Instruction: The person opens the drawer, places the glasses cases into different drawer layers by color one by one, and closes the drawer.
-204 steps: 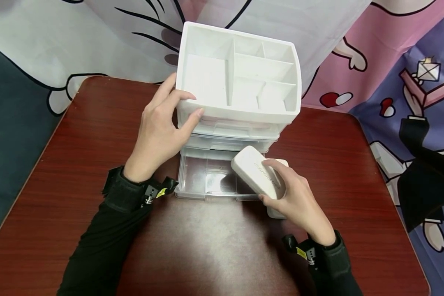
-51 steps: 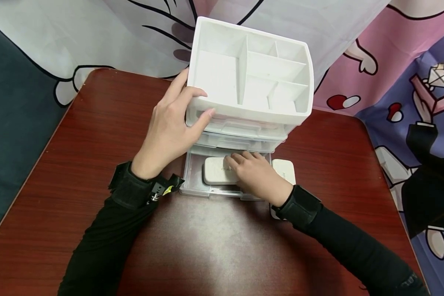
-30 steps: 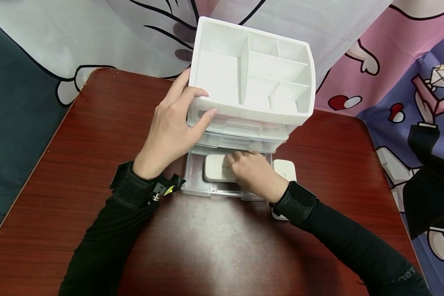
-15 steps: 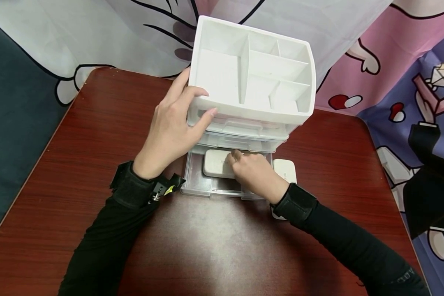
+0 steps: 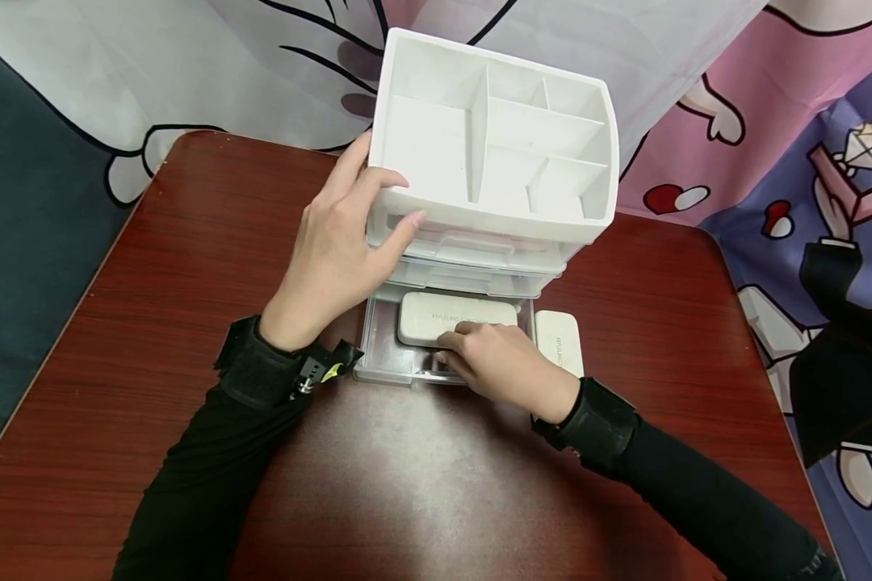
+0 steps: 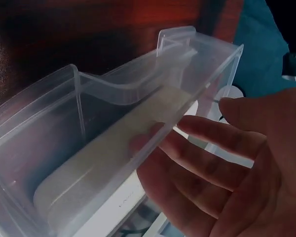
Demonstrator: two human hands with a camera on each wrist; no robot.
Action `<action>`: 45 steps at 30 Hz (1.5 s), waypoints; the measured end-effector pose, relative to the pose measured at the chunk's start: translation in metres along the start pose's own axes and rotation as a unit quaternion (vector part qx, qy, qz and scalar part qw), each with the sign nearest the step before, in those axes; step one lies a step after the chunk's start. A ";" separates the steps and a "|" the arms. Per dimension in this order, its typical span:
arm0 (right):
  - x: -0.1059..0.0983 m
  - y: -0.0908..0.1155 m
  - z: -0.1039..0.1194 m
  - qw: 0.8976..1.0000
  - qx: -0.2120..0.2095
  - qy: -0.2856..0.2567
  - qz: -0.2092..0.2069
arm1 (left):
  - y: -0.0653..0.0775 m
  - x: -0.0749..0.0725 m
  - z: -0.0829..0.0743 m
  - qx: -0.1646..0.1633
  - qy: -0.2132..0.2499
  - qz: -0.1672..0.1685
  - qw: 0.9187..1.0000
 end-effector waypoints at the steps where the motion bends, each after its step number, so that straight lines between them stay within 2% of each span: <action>1: 0.000 0.000 0.002 1.000 0.001 0.000 0.004 | 0.000 0.000 0.000 0.001 0.000 0.000 1.000; 9: 0.002 0.002 0.006 1.000 -0.016 0.017 0.017 | 0.000 0.000 0.000 0.003 0.002 -0.001 1.000; 15: 0.002 0.001 0.004 0.999 -0.007 0.008 0.032 | 0.000 0.000 0.000 0.003 0.001 0.000 1.000; 22: 0.002 0.000 0.004 1.000 -0.002 0.006 0.031 | -0.001 0.000 -0.001 0.002 -0.001 0.002 1.000; 37: 0.007 -0.002 -0.001 0.998 -0.001 -0.043 0.052 | 0.001 0.000 0.000 -0.002 -0.003 0.002 1.000; 45: 0.012 -0.002 -0.005 0.996 0.009 -0.039 0.075 | 0.000 0.000 0.000 -0.006 -0.005 0.005 1.000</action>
Point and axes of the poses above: each hand's wrist, its own y-axis away from the middle knuckle, its own x-axis out of the palm, z = x × y, the point moved 3 cm from there along -y, towards the middle knuckle, and after that the axes turned 14 degrees about y, right-handed, at the moved point
